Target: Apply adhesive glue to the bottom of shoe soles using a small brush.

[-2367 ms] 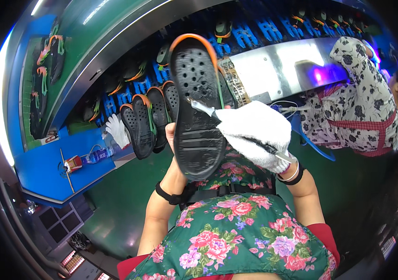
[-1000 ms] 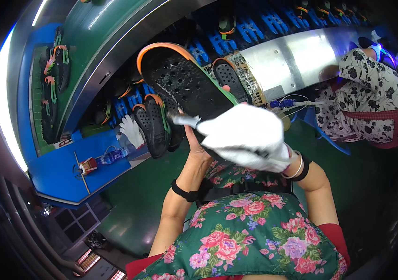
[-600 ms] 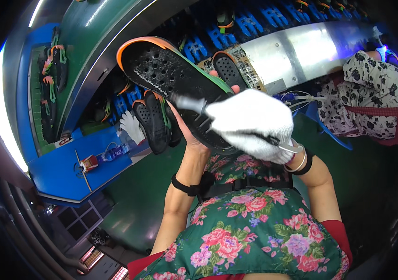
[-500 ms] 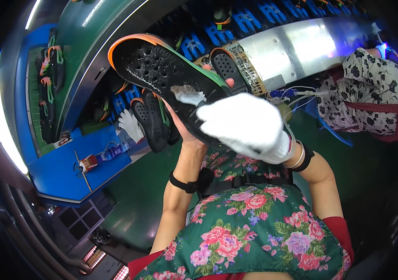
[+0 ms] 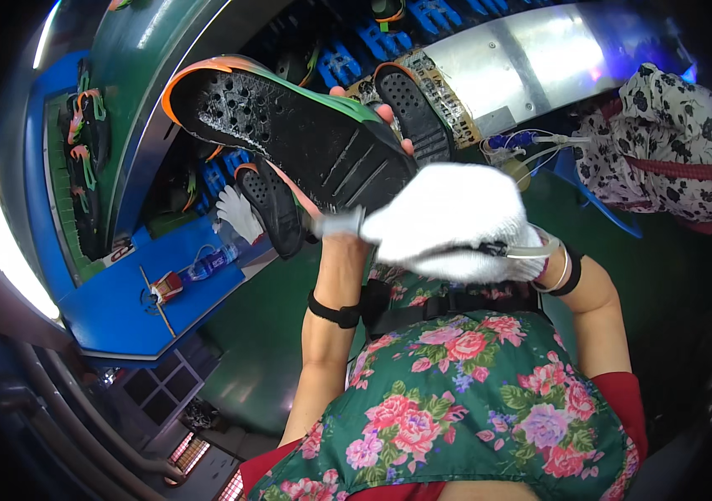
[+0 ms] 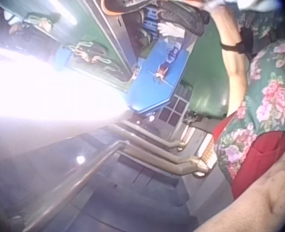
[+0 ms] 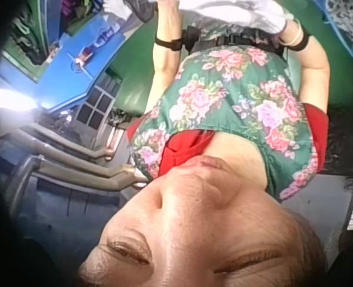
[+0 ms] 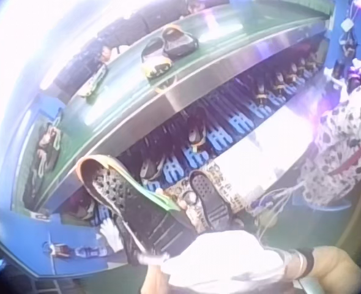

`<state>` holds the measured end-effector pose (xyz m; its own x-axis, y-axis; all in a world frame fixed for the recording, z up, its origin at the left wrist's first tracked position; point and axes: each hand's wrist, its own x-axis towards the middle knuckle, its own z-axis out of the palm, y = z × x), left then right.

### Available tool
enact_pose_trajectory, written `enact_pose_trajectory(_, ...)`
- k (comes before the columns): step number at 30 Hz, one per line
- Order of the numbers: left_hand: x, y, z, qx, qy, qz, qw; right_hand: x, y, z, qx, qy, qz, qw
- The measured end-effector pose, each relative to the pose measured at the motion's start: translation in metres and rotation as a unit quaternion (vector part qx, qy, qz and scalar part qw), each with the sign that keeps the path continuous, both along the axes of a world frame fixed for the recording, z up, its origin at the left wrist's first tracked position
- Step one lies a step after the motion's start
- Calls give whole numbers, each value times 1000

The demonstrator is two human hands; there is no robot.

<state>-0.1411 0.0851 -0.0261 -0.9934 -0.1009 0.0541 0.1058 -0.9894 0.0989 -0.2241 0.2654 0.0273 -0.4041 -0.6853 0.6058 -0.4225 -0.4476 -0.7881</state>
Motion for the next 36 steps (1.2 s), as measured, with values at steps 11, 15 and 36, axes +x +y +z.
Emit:
enact_pose_trajectory(11, -6, -1, 14, -49, -33, 17, 998, -9, 12, -5, 38, 12, -59, 997)
enact_pose_trajectory(15, -8, -8, 12, -37, -33, -43, 998, 7, 18, -5, 23, 16, 55, 998)
enact_pose_trajectory(36, -3, -26, 25, -63, -112, -135, 983, 19, 21, -15, 58, 95, 99, 989)
